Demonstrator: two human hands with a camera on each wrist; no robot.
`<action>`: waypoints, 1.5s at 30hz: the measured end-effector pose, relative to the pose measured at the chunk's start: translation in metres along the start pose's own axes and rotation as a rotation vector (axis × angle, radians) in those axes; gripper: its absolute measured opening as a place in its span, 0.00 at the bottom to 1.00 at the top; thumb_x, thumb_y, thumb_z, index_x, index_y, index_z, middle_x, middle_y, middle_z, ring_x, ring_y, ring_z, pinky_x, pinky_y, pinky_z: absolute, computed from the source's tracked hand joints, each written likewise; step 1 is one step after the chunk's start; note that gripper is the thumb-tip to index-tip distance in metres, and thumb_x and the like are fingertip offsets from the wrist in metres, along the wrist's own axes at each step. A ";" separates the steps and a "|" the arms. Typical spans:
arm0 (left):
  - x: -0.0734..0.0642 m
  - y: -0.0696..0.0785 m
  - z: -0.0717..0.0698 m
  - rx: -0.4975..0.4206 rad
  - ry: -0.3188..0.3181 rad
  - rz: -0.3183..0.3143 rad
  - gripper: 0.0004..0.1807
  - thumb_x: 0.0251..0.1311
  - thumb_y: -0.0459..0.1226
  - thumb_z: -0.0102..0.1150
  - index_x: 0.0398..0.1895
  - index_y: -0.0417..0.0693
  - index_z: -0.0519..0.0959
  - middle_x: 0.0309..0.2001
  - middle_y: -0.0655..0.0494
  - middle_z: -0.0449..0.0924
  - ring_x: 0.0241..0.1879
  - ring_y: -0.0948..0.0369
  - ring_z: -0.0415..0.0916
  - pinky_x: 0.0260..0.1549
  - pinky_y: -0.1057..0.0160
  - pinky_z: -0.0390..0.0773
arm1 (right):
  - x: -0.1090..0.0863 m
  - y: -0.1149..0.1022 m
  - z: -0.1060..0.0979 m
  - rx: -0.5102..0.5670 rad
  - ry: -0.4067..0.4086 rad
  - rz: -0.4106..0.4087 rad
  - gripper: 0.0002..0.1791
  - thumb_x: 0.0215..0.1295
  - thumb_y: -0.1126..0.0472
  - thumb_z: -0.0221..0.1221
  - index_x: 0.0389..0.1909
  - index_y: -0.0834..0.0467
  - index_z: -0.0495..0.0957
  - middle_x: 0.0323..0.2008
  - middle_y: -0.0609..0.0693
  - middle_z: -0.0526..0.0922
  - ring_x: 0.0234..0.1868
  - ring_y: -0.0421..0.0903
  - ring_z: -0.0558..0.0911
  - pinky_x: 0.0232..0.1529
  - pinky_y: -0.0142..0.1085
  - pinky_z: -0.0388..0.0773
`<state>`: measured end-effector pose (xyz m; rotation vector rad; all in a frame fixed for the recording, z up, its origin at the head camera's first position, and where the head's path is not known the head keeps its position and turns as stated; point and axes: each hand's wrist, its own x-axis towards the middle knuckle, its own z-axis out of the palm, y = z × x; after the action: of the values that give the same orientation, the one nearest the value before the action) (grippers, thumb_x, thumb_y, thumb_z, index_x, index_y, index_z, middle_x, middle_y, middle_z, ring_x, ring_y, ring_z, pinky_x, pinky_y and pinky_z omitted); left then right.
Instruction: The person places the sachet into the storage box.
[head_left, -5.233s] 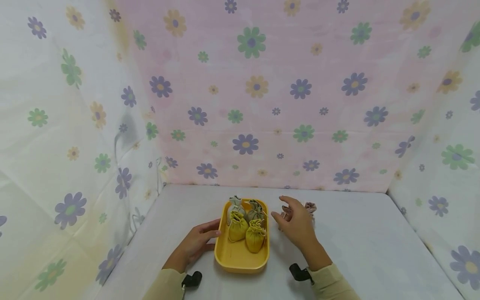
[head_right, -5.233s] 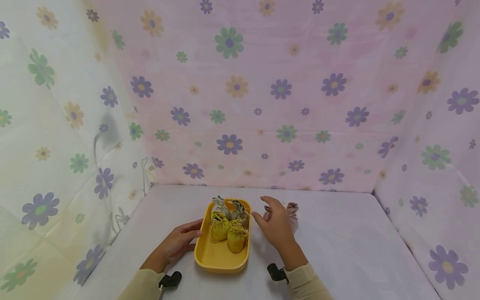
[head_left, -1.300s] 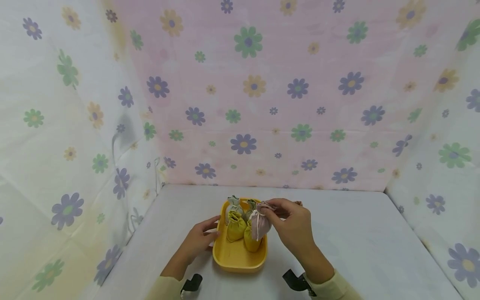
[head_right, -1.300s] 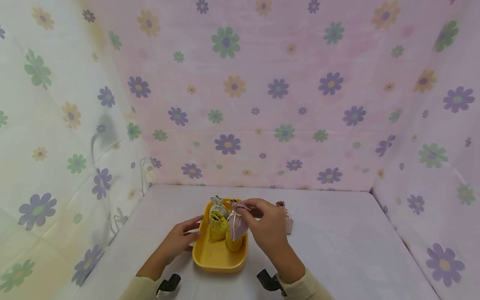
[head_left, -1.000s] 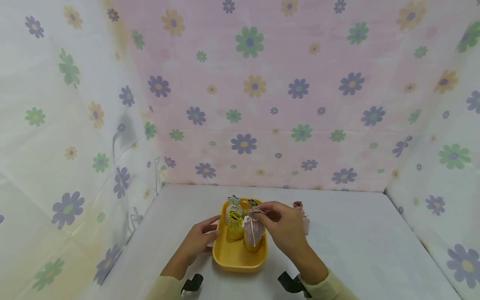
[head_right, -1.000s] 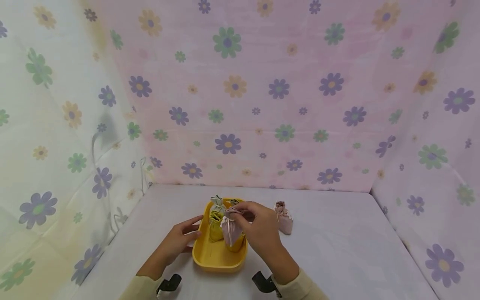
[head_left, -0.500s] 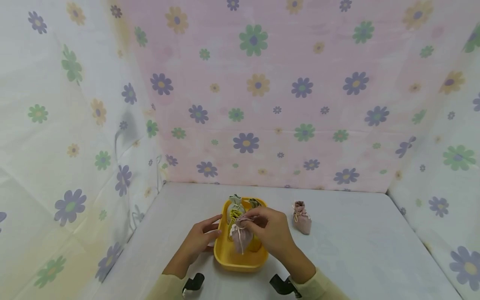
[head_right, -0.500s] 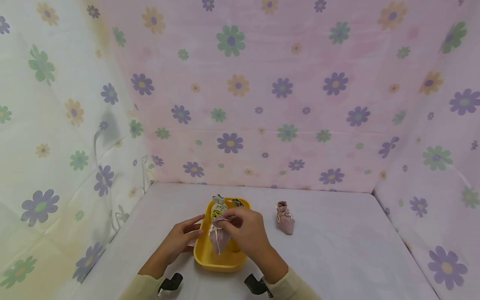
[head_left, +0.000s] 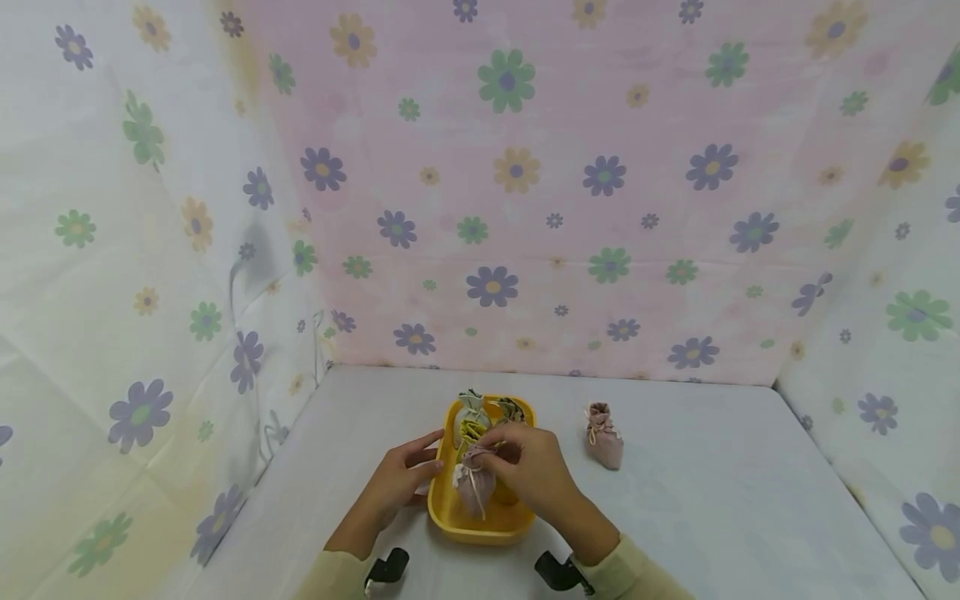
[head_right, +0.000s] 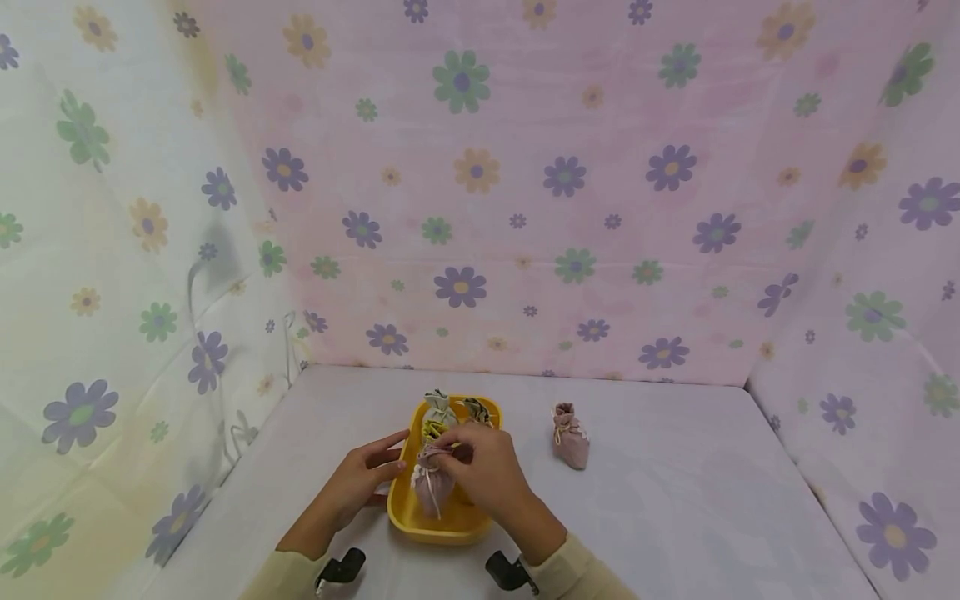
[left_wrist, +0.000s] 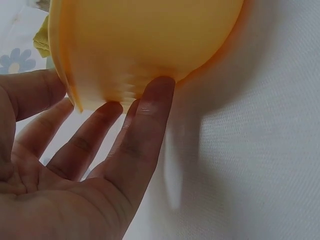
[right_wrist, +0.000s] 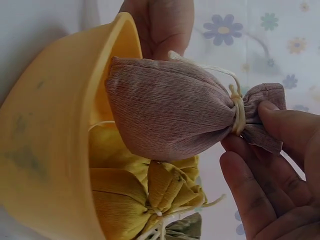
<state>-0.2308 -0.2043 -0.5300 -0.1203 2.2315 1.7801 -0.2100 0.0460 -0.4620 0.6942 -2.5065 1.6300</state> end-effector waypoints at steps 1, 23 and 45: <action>0.000 0.000 0.000 0.000 -0.003 0.003 0.32 0.68 0.40 0.66 0.75 0.63 0.71 0.70 0.38 0.73 0.60 0.48 0.81 0.41 0.49 0.90 | 0.000 0.002 0.001 -0.004 -0.010 0.000 0.05 0.64 0.55 0.72 0.40 0.42 0.88 0.41 0.36 0.88 0.37 0.35 0.87 0.39 0.27 0.86; 0.000 0.000 -0.001 -0.015 -0.012 -0.005 0.32 0.69 0.39 0.66 0.76 0.62 0.71 0.72 0.37 0.71 0.63 0.44 0.79 0.41 0.48 0.90 | 0.000 0.018 0.021 -0.128 -0.101 0.068 0.04 0.63 0.51 0.72 0.37 0.43 0.90 0.37 0.34 0.87 0.38 0.33 0.84 0.39 0.25 0.83; -0.001 0.001 0.000 -0.023 -0.009 -0.002 0.32 0.69 0.38 0.65 0.75 0.62 0.71 0.71 0.37 0.72 0.62 0.45 0.80 0.41 0.48 0.90 | -0.005 0.010 0.000 -0.141 -0.005 -0.022 0.06 0.64 0.55 0.71 0.41 0.45 0.88 0.42 0.40 0.89 0.40 0.35 0.87 0.40 0.24 0.84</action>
<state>-0.2303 -0.2045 -0.5284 -0.1187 2.2041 1.8020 -0.2099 0.0512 -0.4723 0.7079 -2.5769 1.4286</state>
